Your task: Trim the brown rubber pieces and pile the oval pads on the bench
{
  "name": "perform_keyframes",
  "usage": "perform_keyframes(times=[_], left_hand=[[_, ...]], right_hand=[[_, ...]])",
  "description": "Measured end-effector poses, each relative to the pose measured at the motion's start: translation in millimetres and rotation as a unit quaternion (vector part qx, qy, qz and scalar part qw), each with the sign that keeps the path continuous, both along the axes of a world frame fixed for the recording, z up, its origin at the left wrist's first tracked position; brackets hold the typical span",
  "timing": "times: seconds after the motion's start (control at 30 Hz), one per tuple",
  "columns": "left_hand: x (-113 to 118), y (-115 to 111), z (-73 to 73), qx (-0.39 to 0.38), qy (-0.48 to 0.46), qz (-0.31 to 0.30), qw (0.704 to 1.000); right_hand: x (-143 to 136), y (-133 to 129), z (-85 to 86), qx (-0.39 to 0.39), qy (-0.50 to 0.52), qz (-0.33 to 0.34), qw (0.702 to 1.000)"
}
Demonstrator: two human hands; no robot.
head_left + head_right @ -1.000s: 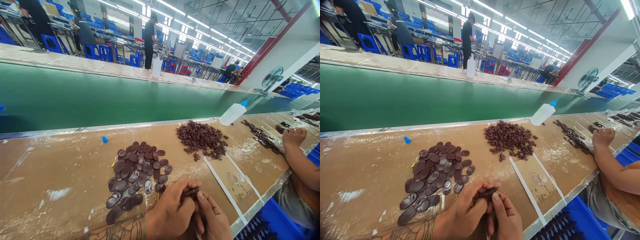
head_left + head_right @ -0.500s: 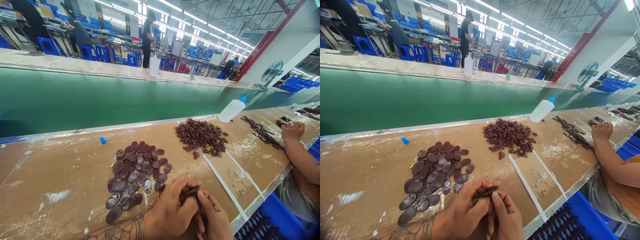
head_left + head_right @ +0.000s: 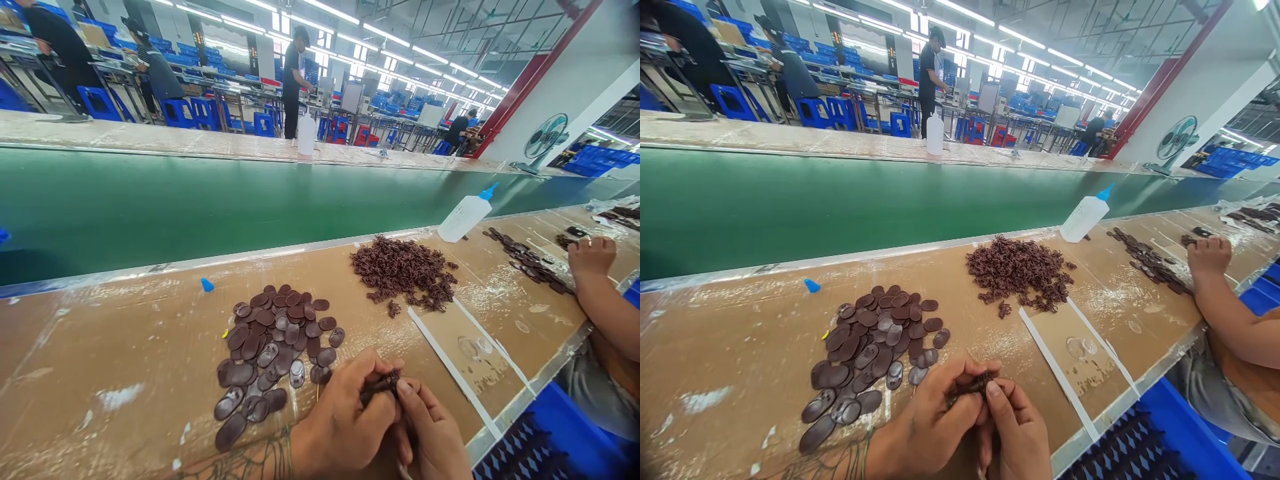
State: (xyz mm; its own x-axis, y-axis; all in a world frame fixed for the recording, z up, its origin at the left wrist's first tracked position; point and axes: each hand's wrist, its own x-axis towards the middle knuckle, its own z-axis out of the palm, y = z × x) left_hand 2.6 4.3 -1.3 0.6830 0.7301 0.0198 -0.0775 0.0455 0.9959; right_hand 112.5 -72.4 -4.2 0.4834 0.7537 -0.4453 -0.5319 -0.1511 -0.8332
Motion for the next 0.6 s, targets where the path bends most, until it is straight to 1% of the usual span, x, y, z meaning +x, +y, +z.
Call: perform_keyframes(times=[0.2, 0.43, 0.6], left_hand=[[0.3, 0.7, 1.6, -0.013, -0.006, -0.002, 1.000], [-0.9, 1.5, 2.2, 0.004, -0.013, 0.004, 1.000], [-0.5, 0.4, 2.4, 0.015, -0.010, 0.004, 1.000]], right_hand=[[1.8, -0.1, -1.1, 0.010, -0.012, 0.007, 1.000], [0.2, 0.3, 1.1, 0.016, -0.027, 0.011, 0.999], [-0.9, 0.4, 1.0, 0.024, -0.016, 0.009, 1.000]])
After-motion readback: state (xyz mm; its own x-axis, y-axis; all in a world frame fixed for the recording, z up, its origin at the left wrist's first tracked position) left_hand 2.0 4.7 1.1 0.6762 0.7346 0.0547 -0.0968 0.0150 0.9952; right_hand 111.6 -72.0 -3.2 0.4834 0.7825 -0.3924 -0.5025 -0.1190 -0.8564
